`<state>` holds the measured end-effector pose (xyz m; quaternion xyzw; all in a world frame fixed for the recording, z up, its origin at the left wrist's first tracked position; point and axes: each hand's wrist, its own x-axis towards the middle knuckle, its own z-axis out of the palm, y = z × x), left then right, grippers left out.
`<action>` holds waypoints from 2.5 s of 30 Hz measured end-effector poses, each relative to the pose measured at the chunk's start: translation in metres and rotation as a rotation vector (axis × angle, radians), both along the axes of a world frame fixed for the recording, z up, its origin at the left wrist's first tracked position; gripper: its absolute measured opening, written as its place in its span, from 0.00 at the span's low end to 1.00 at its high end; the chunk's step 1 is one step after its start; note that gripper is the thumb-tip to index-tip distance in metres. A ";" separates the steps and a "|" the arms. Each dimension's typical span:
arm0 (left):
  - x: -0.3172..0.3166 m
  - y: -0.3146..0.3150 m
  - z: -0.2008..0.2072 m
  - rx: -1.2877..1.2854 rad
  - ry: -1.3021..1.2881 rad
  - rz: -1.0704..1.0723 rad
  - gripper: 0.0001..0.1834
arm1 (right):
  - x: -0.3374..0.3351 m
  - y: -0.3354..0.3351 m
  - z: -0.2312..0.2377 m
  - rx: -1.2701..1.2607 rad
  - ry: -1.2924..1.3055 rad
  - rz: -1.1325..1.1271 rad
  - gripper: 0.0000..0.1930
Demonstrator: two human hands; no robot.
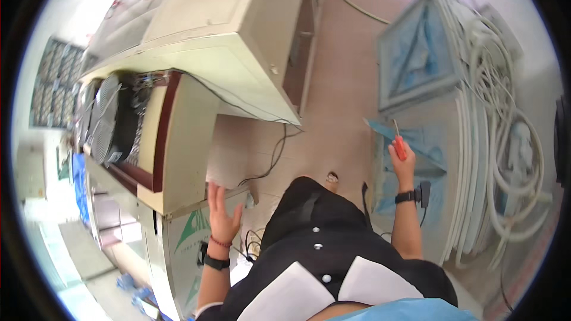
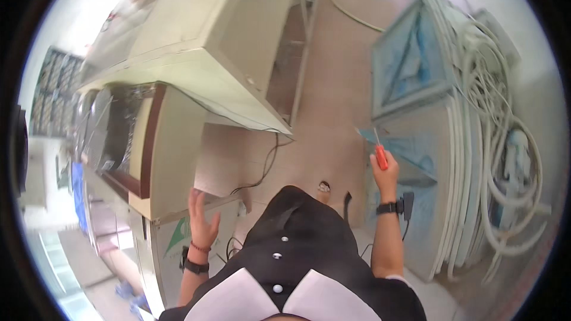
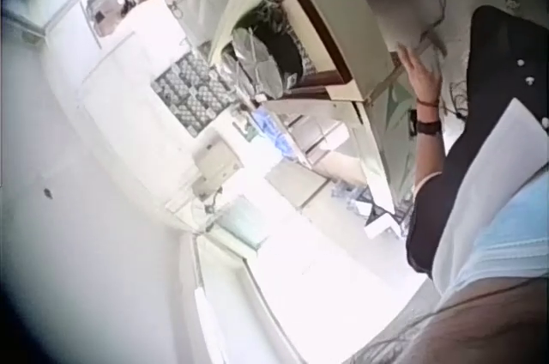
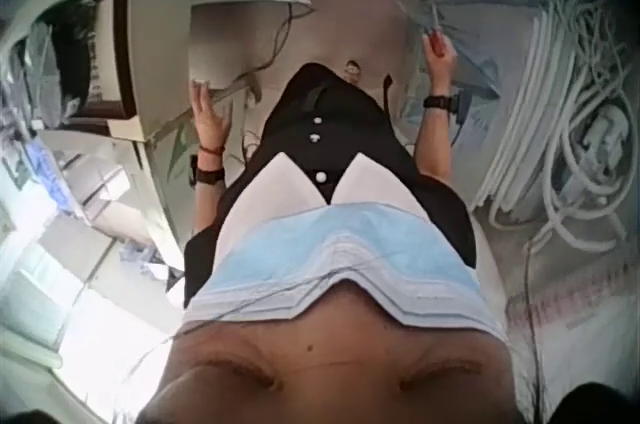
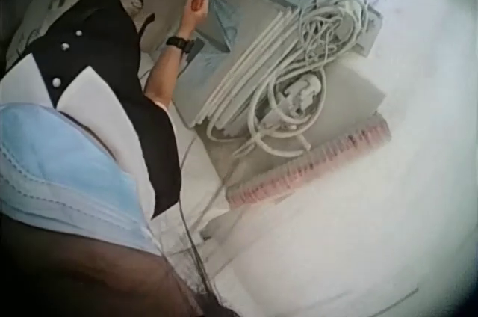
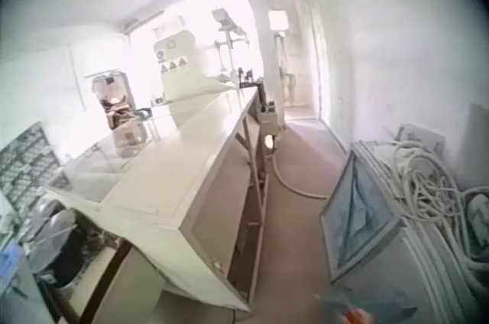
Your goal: Cleaning industrial processing machines using a compressed air nozzle.
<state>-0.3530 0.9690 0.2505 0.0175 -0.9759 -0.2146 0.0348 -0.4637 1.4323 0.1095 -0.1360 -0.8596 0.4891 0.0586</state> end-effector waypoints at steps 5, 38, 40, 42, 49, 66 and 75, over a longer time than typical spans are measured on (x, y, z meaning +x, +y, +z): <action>-0.063 0.032 -0.011 0.052 -0.106 -0.151 0.28 | -0.039 -0.022 0.030 -0.128 0.067 0.169 0.11; 0.242 -0.253 -0.027 -0.333 0.761 1.586 0.22 | 0.015 -0.682 0.264 0.538 0.726 1.772 0.19; 0.236 -0.262 -0.033 -0.470 0.676 1.649 0.22 | 0.052 -0.747 0.257 0.653 0.763 1.853 0.17; 0.237 -0.272 -0.038 -0.574 0.605 1.687 0.24 | 0.080 -0.816 0.234 0.878 0.925 1.892 0.14; 0.246 -0.273 -0.034 -0.508 0.622 1.653 0.24 | 0.127 -0.933 0.158 0.885 0.993 1.856 0.12; 0.286 -0.296 -0.094 -0.761 0.508 1.481 0.13 | 0.109 -0.698 0.220 0.337 0.449 1.832 0.10; 0.123 -0.196 -0.017 -0.587 0.773 1.015 0.20 | -0.056 -0.384 0.188 0.036 0.099 1.413 0.19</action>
